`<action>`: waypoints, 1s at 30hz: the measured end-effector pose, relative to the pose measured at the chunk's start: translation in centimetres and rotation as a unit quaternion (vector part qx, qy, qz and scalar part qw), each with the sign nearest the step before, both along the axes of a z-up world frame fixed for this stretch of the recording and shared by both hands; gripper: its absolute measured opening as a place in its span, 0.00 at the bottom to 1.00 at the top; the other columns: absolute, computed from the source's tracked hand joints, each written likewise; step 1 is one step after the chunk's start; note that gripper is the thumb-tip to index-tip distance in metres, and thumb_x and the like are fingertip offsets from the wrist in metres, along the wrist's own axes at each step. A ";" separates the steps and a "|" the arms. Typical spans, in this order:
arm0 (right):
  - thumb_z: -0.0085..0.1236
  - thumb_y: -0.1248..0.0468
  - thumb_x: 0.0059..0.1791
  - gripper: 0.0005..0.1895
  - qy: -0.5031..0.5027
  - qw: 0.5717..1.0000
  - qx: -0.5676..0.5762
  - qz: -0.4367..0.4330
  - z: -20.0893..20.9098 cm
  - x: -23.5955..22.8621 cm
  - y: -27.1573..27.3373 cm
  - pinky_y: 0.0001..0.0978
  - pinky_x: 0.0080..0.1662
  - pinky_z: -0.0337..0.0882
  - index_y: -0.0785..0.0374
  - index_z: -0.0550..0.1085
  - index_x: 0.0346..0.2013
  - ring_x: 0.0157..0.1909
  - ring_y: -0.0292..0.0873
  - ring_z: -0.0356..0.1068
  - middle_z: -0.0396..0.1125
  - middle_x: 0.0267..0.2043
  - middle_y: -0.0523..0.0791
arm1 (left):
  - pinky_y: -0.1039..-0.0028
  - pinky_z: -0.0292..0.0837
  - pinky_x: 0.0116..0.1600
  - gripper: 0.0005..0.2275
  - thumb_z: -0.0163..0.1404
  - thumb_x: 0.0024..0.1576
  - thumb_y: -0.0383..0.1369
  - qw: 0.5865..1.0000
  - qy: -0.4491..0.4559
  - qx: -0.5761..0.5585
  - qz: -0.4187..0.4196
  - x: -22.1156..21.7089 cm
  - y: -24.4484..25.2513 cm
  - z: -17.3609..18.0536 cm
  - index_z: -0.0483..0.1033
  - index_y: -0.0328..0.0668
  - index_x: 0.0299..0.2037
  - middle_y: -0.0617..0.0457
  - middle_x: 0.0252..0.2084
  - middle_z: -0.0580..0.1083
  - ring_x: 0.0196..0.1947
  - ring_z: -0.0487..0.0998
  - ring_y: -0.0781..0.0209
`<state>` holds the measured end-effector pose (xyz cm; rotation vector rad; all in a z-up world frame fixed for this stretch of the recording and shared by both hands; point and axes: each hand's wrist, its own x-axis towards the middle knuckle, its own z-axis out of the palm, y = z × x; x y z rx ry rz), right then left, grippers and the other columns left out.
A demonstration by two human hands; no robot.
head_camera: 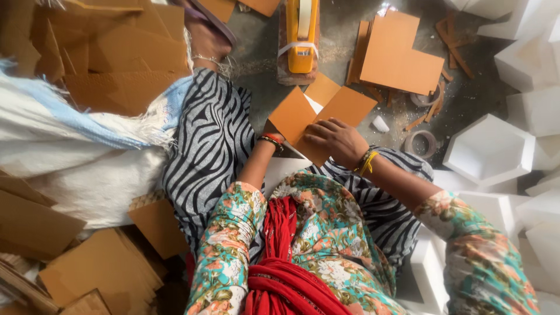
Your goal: The person sits on the floor and assembles small cardboard boxes by inserting white foam inserts and sealing the flaps with a tape dispenser. The person repeatedly picks up flat cardboard pieces, inserts foam, folds the box, and applies tape.
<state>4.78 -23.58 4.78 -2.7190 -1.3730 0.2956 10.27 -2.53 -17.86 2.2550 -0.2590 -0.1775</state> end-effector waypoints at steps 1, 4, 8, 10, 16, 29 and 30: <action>0.48 0.68 0.45 0.30 -0.025 0.998 0.049 0.021 -0.3 -0.2 0.0 0.44 0.67 0.61 0.52 0.66 0.64 0.69 0.50 0.59 0.60 0.69 0.47 | 0.66 0.67 0.64 0.25 0.44 0.65 0.36 1.000 -0.004 -0.002 -0.006 0.4 0.0 0.1 0.56 0.49 0.74 0.43 0.64 0.70 0.60 0.73 0.50; 0.47 0.70 0.49 0.31 -0.061 0.986 0.147 0.051 -1.7 -1.0 -0.3 0.46 0.68 0.61 0.51 0.65 0.67 0.70 0.53 0.58 0.58 0.71 0.49 | 0.67 0.66 0.65 0.25 0.42 0.66 0.34 0.998 -0.002 -0.036 -0.044 1.9 0.2 -0.1 0.54 0.47 0.75 0.42 0.65 0.69 0.60 0.72 0.51; 0.43 0.73 0.50 0.31 0.072 0.984 0.163 0.015 -4.9 -1.2 -0.2 0.45 0.69 0.61 0.56 0.63 0.69 0.71 0.53 0.58 0.57 0.72 0.49 | 0.67 0.65 0.66 0.26 0.43 0.66 0.31 0.963 -0.157 -0.191 -0.106 1.1 1.0 -1.0 0.52 0.42 0.76 0.41 0.69 0.67 0.61 0.72 0.50; 0.41 0.72 0.52 0.30 0.157 0.983 0.099 0.000 -6.6 0.7 -0.4 0.43 0.67 0.62 0.57 0.61 0.70 0.70 0.52 0.59 0.56 0.72 0.48 | 0.66 0.67 0.67 0.26 0.47 0.66 0.32 0.954 -0.189 -0.196 -0.126 1.5 1.1 -0.7 0.53 0.46 0.75 0.42 0.65 0.70 0.60 0.72 0.48; 0.47 0.66 0.46 0.26 -0.043 0.982 0.087 0.160 -11.8 5.1 -1.1 0.44 0.69 0.61 0.63 0.68 0.60 0.70 0.53 0.59 0.61 0.67 0.50 | 0.58 0.68 0.63 0.24 0.43 0.68 0.42 0.993 -0.026 -0.111 -0.013 1.5 1.1 1.6 0.57 0.49 0.73 0.37 0.65 0.69 0.63 0.71 0.38; 0.54 0.65 0.49 0.16 -0.017 0.997 0.064 -0.029 -20.4 1.9 0.8 0.45 0.57 0.70 0.64 0.74 0.52 0.55 0.57 0.70 0.68 0.53 0.55 | 0.52 0.75 0.50 0.41 0.63 0.44 0.54 0.999 0.038 0.005 0.012 0.6 -0.9 9.9 0.60 0.53 0.67 0.37 0.45 0.79 0.45 0.80 0.34; 0.55 0.65 0.49 0.16 -0.018 0.999 0.023 -0.037 -20.1 1.6 1.2 0.45 0.57 0.70 0.65 0.74 0.51 0.55 0.57 0.70 0.68 0.54 0.56 | 0.52 0.75 0.49 0.40 0.64 0.43 0.51 0.998 0.056 0.021 0.023 0.6 -1.2 10.2 0.61 0.56 0.67 0.38 0.44 0.79 0.44 0.80 0.35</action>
